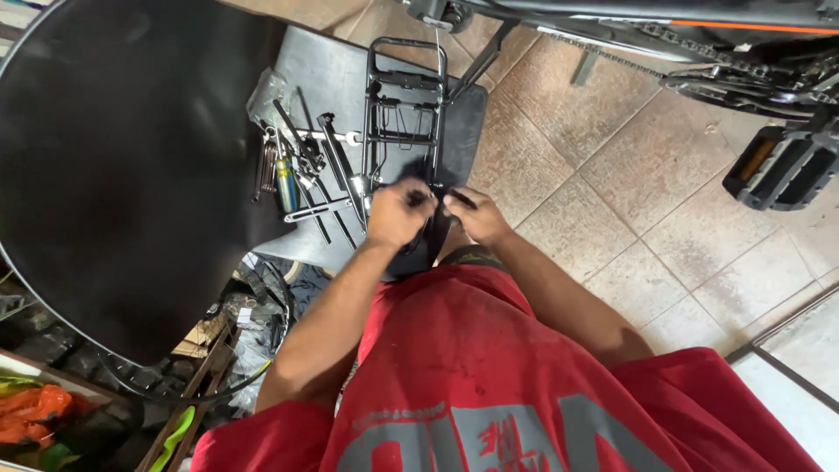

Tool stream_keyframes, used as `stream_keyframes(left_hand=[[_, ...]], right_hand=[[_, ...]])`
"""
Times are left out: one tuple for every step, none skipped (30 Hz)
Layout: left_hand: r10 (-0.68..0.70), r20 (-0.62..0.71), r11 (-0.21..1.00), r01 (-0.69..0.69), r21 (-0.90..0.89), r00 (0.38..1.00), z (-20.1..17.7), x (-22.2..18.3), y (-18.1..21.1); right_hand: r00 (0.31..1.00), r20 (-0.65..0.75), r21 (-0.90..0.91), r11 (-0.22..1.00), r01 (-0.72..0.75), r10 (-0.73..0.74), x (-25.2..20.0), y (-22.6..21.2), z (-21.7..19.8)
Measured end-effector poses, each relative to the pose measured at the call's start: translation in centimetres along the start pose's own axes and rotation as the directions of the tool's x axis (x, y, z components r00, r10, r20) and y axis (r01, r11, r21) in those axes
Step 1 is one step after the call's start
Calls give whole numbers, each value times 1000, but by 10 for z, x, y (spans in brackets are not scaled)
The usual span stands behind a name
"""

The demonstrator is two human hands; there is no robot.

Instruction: Assembling a metal bicycle rack by attaching brackets and hardware.

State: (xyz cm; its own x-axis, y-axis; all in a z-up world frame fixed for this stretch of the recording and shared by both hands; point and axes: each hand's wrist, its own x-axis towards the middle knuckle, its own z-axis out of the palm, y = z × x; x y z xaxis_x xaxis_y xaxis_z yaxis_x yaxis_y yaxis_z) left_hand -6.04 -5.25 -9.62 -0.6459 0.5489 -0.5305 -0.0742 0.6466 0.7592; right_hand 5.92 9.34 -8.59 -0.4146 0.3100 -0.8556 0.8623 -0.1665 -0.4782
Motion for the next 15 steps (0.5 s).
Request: stream_keyframes(left_hand=[[2,-2,1000,-2,1,1000,0,9,-4],[9,8,1000,-9,9,1000,-1,18,-9],[15,18,1000,-15,14,1000,-1,25,-13],[14,17,1000,-14,13,1000,-2,27,-14],[25,40,1000,-25,2,999,-2,30,-15],[35,63,999,-35,-10,997,-2,33,-16],[37,66,999,-37,-10,997,-2,34,-18],[8,105,1000,-8,-2,994,-2,35,-21],[-23,139,1000,22,8,990,-4,36,-24],[-23,137,1000,22,10,990,-8,36,-19],[-28,143,999,30,-16,989,-10,35,-14],[-32,149,998,39,-42,988,-12,34,-9],[-34,155,998,42,-44,987,-12,35,-9],[-38,163,998,46,-49,986,-12,36,-9],[-42,165,997,52,-55,985,-14,37,-9]], right_hand=[[1000,0,1,1000,3,-3,12,10,3],[997,-23,-21,997,75,-76,25,19,7],[988,-44,-46,988,145,-147,36,30,10],[988,-43,-47,988,145,-147,34,24,13],[980,-56,-153,971,183,-193,32,19,16],[969,-63,-258,942,216,-239,30,13,19],[969,-66,-257,942,214,-238,29,12,20],[961,-78,-349,910,225,-267,29,12,21],[951,-82,-438,868,234,-298,29,10,24],[950,-81,-437,868,236,-300,36,17,28],[941,-99,-488,840,236,-322,43,25,31],[931,-115,-538,810,233,-345,49,33,34],[933,-118,-539,811,227,-339,50,34,35],[929,-123,-611,764,206,-349,52,35,36],[924,-122,-679,709,189,-363,54,34,37]])
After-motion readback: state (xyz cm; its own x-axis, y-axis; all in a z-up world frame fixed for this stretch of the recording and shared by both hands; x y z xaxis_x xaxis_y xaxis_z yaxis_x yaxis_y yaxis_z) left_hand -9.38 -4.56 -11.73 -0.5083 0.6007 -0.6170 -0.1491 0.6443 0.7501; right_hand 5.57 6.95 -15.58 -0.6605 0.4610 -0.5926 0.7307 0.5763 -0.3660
